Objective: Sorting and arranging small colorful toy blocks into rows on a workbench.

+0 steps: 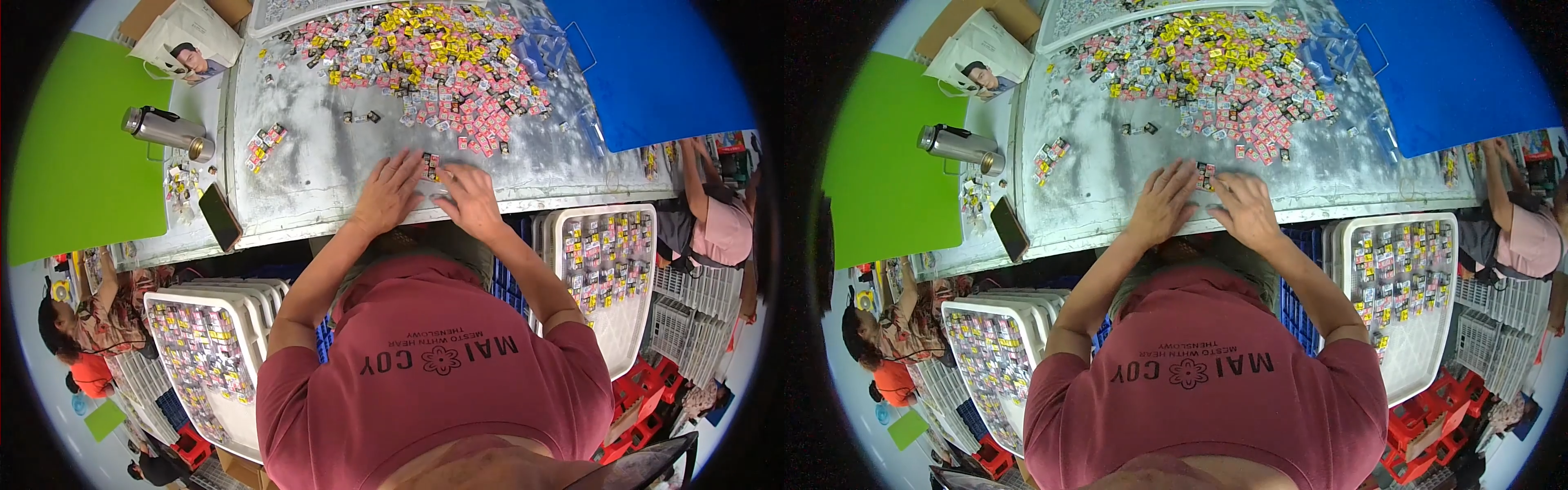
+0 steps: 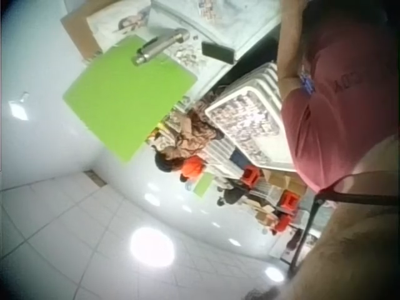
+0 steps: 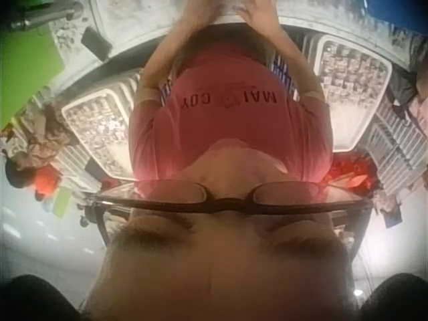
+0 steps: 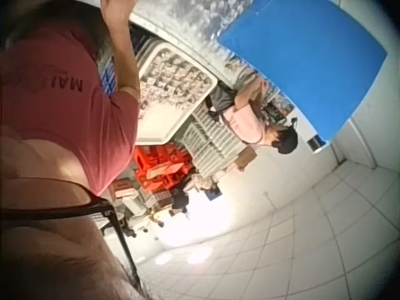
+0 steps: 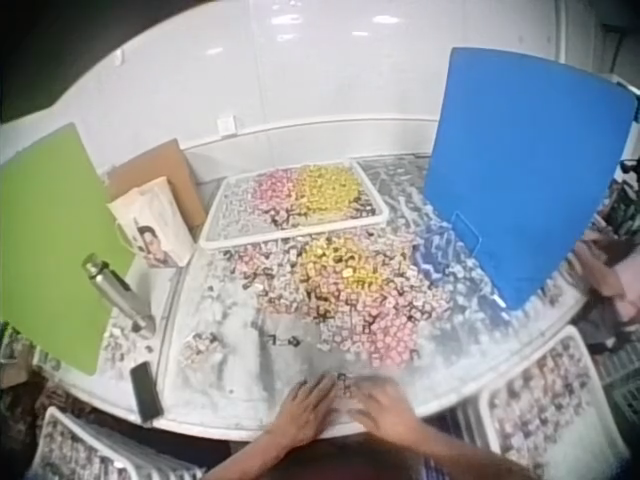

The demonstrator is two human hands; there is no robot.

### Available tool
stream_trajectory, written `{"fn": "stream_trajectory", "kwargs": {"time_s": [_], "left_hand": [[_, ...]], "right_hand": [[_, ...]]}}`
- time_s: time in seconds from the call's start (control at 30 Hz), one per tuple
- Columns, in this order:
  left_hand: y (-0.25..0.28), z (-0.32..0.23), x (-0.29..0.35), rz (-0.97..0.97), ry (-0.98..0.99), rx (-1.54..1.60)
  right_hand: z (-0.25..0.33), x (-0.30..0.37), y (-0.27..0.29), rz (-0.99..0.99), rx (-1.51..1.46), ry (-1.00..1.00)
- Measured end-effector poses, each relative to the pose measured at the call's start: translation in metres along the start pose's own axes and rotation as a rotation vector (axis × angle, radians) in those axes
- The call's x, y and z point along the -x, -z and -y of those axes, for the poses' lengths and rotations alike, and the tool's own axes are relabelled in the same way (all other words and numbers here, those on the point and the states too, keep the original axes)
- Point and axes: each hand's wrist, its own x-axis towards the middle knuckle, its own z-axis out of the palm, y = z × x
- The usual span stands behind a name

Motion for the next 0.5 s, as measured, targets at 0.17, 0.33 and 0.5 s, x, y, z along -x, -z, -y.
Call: {"fn": "stream_trajectory", "kwargs": {"time_s": [0.17, 0.33, 0.5], "left_hand": [[-0.002, -0.004, 0.0, 0.206, 0.022, -0.053], [-0.002, -0.003, 0.007, 0.241, 0.071, -0.043], [-0.001, -0.008, 0.0, 0.258, 0.085, -0.008]], "right_hand": [[-0.008, 0.021, -0.014, 0.128, 0.155, 0.011], [-0.062, 0.01, 0.004, -0.119, 0.052, 0.027], [-0.171, 0.008, 0.085, -0.462, 0.564, -0.362]]}}
